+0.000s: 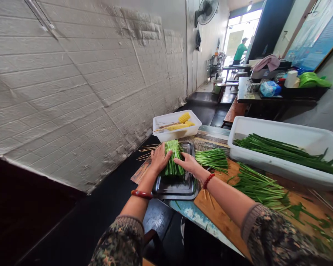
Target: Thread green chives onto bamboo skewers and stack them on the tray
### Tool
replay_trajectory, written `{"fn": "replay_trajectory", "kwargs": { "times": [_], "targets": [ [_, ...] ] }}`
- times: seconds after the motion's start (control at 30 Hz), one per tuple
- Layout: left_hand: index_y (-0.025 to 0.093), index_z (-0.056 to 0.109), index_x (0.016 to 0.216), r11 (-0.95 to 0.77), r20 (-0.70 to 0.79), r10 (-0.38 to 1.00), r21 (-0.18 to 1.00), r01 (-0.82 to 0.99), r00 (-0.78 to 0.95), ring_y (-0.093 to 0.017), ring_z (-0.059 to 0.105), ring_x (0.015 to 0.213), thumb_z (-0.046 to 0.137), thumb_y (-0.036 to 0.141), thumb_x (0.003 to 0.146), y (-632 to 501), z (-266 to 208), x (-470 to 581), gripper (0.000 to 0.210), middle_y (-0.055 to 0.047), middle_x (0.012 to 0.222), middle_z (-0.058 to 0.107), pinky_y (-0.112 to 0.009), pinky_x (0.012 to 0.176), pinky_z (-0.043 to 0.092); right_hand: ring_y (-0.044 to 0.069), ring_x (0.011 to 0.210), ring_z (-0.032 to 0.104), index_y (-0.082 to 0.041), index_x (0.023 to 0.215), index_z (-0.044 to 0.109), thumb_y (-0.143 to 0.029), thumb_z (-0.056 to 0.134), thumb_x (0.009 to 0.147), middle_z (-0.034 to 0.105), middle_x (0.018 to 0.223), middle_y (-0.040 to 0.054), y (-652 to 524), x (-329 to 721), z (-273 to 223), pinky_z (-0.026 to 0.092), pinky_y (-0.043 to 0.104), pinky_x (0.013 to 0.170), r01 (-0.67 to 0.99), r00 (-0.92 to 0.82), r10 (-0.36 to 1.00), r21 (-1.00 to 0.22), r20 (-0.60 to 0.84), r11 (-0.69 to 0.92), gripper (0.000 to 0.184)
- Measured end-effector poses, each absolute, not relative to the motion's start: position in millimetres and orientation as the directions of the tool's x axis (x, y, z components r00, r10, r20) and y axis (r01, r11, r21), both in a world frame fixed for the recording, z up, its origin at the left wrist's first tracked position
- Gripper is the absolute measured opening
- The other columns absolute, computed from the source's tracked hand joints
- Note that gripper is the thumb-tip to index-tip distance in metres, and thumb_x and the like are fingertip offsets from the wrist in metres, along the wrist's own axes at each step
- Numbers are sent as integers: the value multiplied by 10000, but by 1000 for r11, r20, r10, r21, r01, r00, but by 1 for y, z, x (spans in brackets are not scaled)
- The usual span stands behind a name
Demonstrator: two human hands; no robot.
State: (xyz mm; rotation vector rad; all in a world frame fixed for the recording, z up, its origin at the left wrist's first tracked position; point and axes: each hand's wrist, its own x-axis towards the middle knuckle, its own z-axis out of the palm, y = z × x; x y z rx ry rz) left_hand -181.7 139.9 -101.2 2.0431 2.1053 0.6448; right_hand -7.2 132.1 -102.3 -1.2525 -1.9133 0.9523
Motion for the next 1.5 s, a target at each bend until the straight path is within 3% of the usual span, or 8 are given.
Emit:
{"fn": "replay_trajectory", "kwargs": {
  "times": [0.17, 0.37, 0.5, 0.77, 0.9, 1.07, 1.2, 1.5],
  "targets": [
    [195, 370, 1467, -41, 266, 955, 551, 833, -129, -303, 376, 1402, 364, 445, 939, 140, -110, -190, 585, -159, 1489, 452, -586, 1151, 186, 280, 998, 661, -154, 955, 713, -473, 661, 821, 729, 971, 104, 134, -20, -99, 509, 386, 881, 465, -278, 951, -848, 134, 255, 350],
    [164, 306, 1501, -252, 455, 878, 701, 667, -146, -282, 363, 1408, 359, 549, 935, 123, -119, -199, 687, -164, 1531, 380, -493, 1164, 247, 327, 1407, 346, -112, 1184, 605, -472, 774, 684, 423, 1470, 217, 115, -33, -100, 323, 430, 1127, 439, -241, 947, -846, 213, 302, 639],
    [166, 265, 1517, -293, 497, 851, 716, 634, -168, -290, 382, 1392, 373, 561, 938, 116, -119, -198, 710, -170, 1534, 371, -491, 1148, 280, 318, 1314, 479, -96, 1301, 484, -413, 790, 661, 517, 1376, 226, 110, -37, -102, 369, 456, 1095, 361, -253, 942, -882, 220, 302, 777],
    [165, 272, 1513, -207, 530, 833, 568, 796, -161, -288, 348, 1414, 322, 513, 958, 109, -104, -184, 656, -175, 1522, 394, -543, 1171, 182, 296, 1154, 594, -161, 1195, 525, -341, 823, 583, 633, 1217, 150, 113, -41, -103, 428, 463, 1027, 61, -187, 963, -976, 194, 208, 703],
    [154, 376, 1472, -90, 511, 852, 357, 930, -114, -312, 393, 1382, 323, 485, 962, 96, -72, -171, 610, -181, 1441, 495, -559, 1144, 223, 237, 1116, 623, -175, 1175, 549, -364, 770, 681, 656, 1209, 118, 102, -35, -97, 465, 395, 997, -61, -202, 961, -982, 190, 181, 573],
    [163, 385, 1478, 10, 387, 919, 166, 986, -74, -342, 388, 1380, 365, 445, 959, 93, -60, -152, 591, -164, 1425, 524, -582, 1133, 236, 236, 1096, 636, -186, 1132, 613, -397, 765, 702, 690, 1172, 95, 90, -24, -100, 480, 392, 985, -431, -284, 957, -899, 57, -75, 502],
    [152, 426, 1453, 107, 229, 962, 190, 976, -150, -338, 366, 1395, 352, 418, 968, 103, -91, -133, 559, -146, 1493, 457, -587, 1134, 245, 257, 1017, 665, -187, 1031, 665, -379, 779, 675, 741, 1029, 76, 97, -14, -113, 502, 431, 946, -394, -291, 957, -910, -7, -127, 420],
    [120, 348, 1490, 68, 284, 949, 232, 970, -135, -339, 345, 1394, 420, 541, 914, 104, -90, -150, 717, -160, 1482, 466, -536, 1125, 274, 254, 952, 698, -166, 1093, 639, -356, 748, 689, 739, 1051, 93, 97, -5, -116, 562, 389, 839, -282, -330, 942, -946, -63, -162, 459]
  ]
}}
